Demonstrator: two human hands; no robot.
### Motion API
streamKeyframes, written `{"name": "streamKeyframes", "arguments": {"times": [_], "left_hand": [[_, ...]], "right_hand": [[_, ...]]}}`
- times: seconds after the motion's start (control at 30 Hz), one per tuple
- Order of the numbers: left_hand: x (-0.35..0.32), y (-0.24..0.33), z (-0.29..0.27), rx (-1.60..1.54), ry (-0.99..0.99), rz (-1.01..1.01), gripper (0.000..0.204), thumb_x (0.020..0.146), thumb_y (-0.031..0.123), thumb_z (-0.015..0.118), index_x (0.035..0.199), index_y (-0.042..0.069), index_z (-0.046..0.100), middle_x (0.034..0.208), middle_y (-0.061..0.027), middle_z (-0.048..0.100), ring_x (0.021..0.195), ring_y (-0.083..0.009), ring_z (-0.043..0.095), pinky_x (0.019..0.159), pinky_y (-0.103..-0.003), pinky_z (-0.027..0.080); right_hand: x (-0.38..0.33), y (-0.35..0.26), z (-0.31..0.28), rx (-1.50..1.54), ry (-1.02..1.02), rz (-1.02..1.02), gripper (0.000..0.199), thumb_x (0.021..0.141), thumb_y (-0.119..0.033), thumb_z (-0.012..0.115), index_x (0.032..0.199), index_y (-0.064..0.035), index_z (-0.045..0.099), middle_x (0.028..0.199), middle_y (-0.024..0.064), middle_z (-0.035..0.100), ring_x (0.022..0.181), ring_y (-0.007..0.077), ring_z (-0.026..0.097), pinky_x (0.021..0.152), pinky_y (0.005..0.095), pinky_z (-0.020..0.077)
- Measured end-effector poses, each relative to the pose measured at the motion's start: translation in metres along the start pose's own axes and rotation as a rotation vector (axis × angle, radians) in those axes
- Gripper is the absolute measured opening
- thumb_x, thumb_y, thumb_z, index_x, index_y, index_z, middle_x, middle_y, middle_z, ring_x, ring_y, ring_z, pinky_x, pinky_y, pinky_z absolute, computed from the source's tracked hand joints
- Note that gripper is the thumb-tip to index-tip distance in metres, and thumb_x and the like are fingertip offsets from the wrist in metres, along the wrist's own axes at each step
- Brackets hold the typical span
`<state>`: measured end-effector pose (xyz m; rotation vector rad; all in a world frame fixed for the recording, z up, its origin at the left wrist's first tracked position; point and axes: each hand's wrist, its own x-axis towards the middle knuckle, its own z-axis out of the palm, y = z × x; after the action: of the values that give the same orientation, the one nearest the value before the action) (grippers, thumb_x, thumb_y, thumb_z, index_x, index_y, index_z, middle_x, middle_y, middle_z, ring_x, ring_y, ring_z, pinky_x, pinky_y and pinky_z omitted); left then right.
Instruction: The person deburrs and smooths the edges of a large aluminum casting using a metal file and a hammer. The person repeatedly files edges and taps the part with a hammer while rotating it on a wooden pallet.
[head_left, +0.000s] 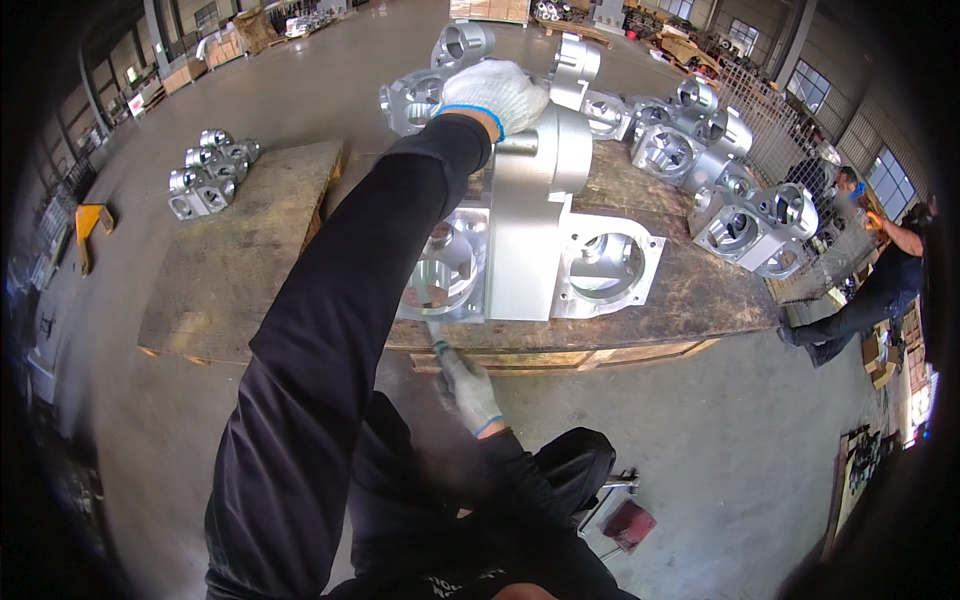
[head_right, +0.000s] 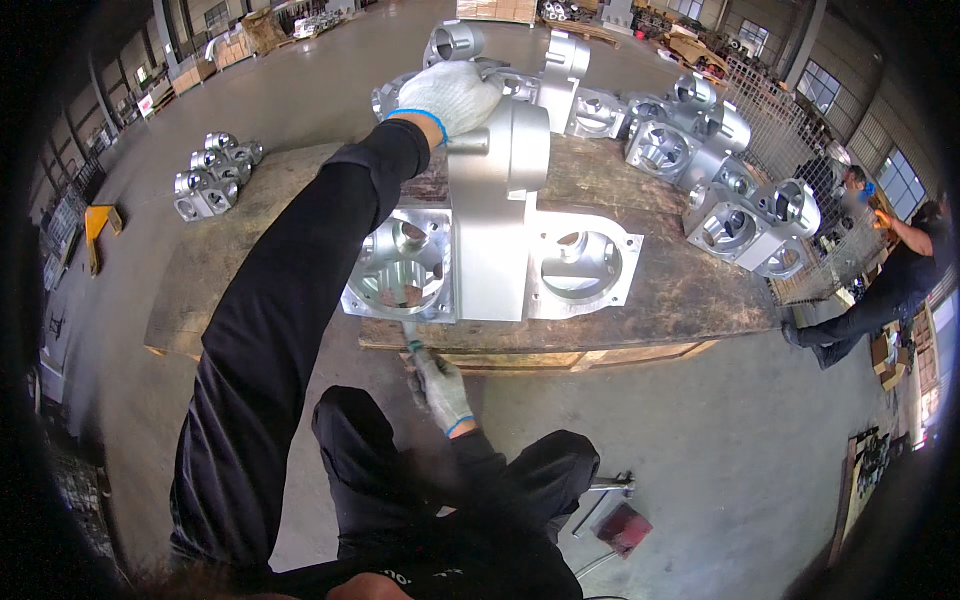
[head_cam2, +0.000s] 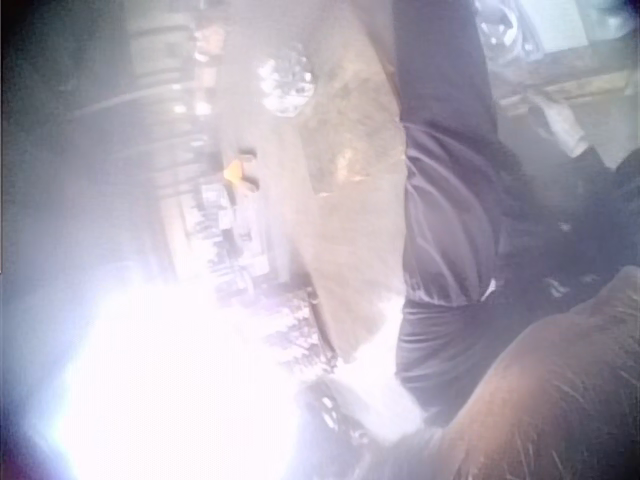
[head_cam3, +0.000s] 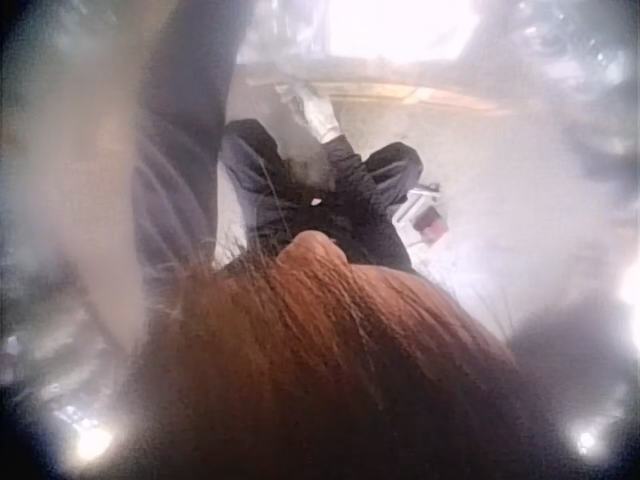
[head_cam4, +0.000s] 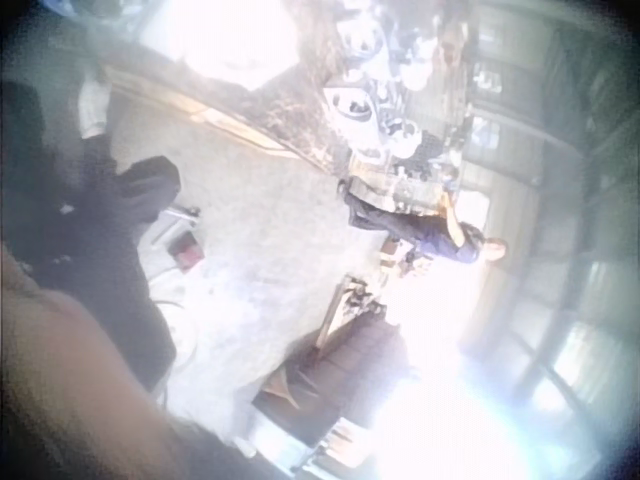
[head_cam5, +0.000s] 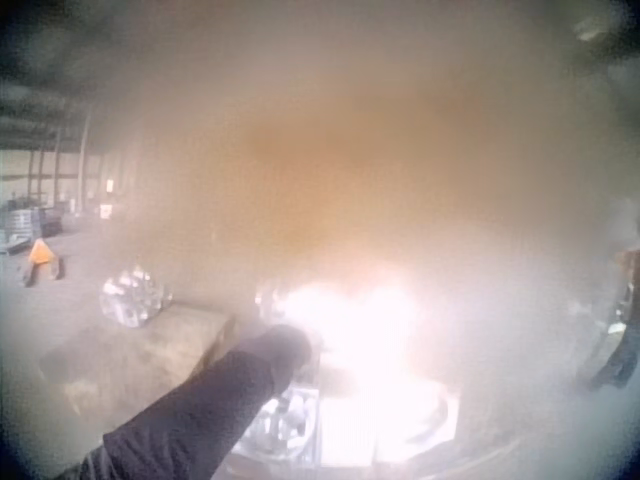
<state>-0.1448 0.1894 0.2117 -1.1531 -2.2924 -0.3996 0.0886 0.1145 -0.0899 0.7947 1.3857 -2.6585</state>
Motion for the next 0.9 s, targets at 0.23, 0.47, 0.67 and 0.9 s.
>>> {"name": "streamKeyframes", "arguments": {"times": [0.23, 0.47, 0.67, 0.9], "left_hand": [[-0.001, 0.006, -0.009, -0.167, -0.113, -0.203, 0.040, 0.090, 0.032, 0.047, 0.098, 0.004, 0.075, 0.107, -0.0240, 0.071, 0.102, -0.0423, 0.067, 0.090, -0.049, 0.054], [-0.003, -0.010, -0.004, 0.310, -0.129, 0.273, 0.041, 0.097, 0.039, 0.047, 0.104, 0.004, 0.067, 0.093, -0.0253, 0.069, 0.090, -0.0448, 0.067, 0.081, -0.053, 0.053], [-0.003, 0.003, -0.009, -0.166, -0.155, -0.249, 0.057, 0.098, 0.050, 0.044, 0.118, 0.001, 0.066, 0.113, -0.0302, 0.066, 0.112, -0.0474, 0.060, 0.097, -0.052, 0.047], [-0.016, 0.010, -0.014, 0.130, 0.006, 0.040, 0.037, 0.105, 0.029, 0.043, 0.109, 0.000, 0.067, 0.094, -0.0250, 0.068, 0.091, -0.0415, 0.069, 0.080, -0.052, 0.055]], "right_hand": [[0.009, -0.003, 0.001, -0.022, -0.089, 0.148, 0.025, 0.102, -0.038, 0.058, 0.104, -0.0138, 0.063, 0.071, -0.0053, 0.056, 0.055, 0.0052, 0.050, 0.044, 0.0210, 0.0316], [0.014, 0.002, -0.008, -0.120, -0.103, -0.181, 0.035, 0.100, -0.040, 0.063, 0.119, -0.0107, 0.064, 0.084, -0.0052, 0.058, 0.068, 0.0055, 0.052, 0.055, 0.0213, 0.0411], [0.034, 0.030, -0.011, 0.096, -0.034, -0.251, 0.034, 0.101, -0.036, 0.063, 0.117, -0.0062, 0.065, 0.091, -0.0066, 0.057, 0.075, 0.0044, 0.050, 0.064, 0.0210, 0.0436], [0.050, 0.046, -0.009, -0.142, -0.055, -0.167, 0.033, 0.104, -0.030, 0.059, 0.120, -0.0023, 0.066, 0.104, -0.0013, 0.064, 0.087, 0.0056, 0.053, 0.072, 0.0235, 0.0458]]}}
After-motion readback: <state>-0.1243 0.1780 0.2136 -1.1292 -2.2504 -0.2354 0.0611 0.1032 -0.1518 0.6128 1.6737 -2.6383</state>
